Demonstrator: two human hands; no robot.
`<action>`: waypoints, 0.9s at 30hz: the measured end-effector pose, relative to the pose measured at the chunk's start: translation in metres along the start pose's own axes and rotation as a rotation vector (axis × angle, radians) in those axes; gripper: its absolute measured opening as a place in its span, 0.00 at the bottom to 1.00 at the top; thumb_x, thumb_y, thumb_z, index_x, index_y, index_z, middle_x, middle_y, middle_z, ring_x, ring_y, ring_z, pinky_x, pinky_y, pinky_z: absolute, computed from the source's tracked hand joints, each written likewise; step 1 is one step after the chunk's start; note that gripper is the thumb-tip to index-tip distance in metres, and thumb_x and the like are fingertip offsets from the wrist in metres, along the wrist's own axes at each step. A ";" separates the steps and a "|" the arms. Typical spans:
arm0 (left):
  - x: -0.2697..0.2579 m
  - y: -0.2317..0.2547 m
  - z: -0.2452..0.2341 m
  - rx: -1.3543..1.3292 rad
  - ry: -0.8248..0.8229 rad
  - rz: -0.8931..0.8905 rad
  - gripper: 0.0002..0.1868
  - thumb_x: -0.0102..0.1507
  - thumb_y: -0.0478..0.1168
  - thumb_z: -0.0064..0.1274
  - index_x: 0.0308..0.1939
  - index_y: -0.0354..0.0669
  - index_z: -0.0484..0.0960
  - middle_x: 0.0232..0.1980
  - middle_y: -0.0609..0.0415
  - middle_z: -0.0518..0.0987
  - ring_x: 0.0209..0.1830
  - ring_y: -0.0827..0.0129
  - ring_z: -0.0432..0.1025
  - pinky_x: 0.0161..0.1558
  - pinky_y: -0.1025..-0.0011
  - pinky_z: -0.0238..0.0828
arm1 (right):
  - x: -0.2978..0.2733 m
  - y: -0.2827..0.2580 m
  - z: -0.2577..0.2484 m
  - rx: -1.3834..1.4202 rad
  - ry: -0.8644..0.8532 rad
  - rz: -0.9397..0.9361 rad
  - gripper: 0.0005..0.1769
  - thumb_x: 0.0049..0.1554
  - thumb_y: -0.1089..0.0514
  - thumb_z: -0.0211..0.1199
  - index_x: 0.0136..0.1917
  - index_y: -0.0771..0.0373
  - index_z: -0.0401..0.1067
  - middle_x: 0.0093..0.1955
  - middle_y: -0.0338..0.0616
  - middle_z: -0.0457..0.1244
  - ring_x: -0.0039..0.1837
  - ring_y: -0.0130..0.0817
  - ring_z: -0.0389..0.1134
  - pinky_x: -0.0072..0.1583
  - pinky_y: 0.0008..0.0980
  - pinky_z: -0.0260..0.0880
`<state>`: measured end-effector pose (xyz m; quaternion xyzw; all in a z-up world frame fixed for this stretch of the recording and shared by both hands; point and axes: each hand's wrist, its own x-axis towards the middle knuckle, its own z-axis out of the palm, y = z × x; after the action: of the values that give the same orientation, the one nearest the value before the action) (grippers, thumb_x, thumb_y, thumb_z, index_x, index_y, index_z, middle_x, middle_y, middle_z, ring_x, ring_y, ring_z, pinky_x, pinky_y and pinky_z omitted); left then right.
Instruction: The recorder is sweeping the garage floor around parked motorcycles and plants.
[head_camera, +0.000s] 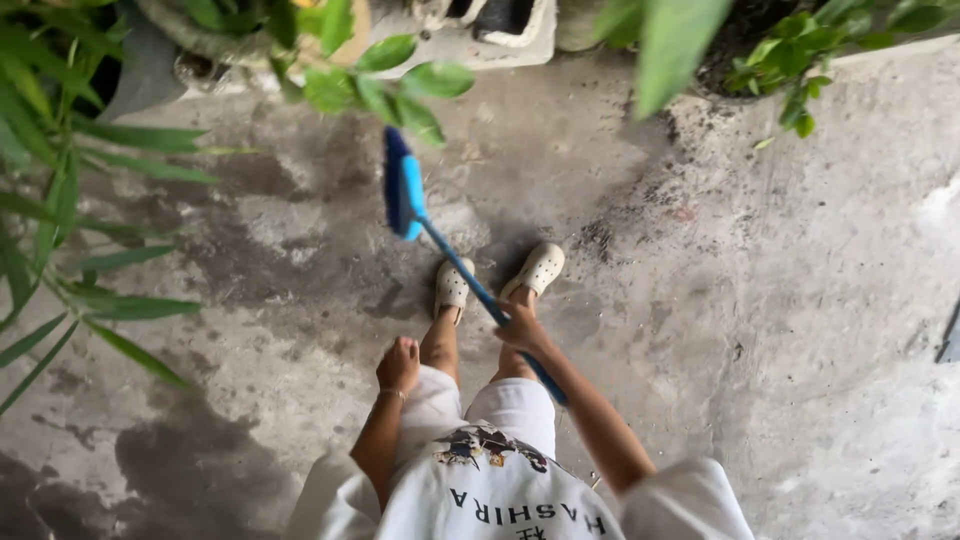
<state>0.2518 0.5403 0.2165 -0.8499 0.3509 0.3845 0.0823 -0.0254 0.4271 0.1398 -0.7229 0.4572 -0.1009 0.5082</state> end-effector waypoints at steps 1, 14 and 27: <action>0.012 -0.003 -0.007 -0.002 0.002 -0.015 0.17 0.68 0.55 0.44 0.47 0.49 0.78 0.48 0.51 0.84 0.48 0.50 0.78 0.48 0.55 0.75 | 0.021 -0.022 -0.014 0.005 -0.014 -0.006 0.36 0.42 0.64 0.72 0.65 0.59 0.72 0.49 0.64 0.70 0.48 0.58 0.71 0.45 0.51 0.73; 0.002 -0.107 -0.054 0.139 0.031 -0.120 0.17 0.70 0.53 0.41 0.50 0.48 0.77 0.47 0.46 0.84 0.47 0.47 0.78 0.46 0.52 0.75 | -0.097 0.038 -0.159 -0.089 0.219 1.213 0.18 0.57 0.66 0.61 0.60 0.76 0.74 0.35 0.56 0.69 0.32 0.41 0.72 0.34 0.40 0.74; -0.029 -0.106 -0.032 0.143 0.034 -0.153 0.17 0.69 0.54 0.42 0.52 0.51 0.77 0.46 0.43 0.84 0.46 0.42 0.78 0.45 0.48 0.74 | -0.017 0.046 0.078 0.157 -0.267 0.575 0.31 0.47 0.58 0.74 0.65 0.55 0.74 0.40 0.53 0.70 0.40 0.40 0.72 0.40 0.41 0.74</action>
<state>0.3276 0.6211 0.2459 -0.8724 0.3130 0.3368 0.1657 -0.0132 0.4874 0.0710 -0.5298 0.5627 0.1074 0.6254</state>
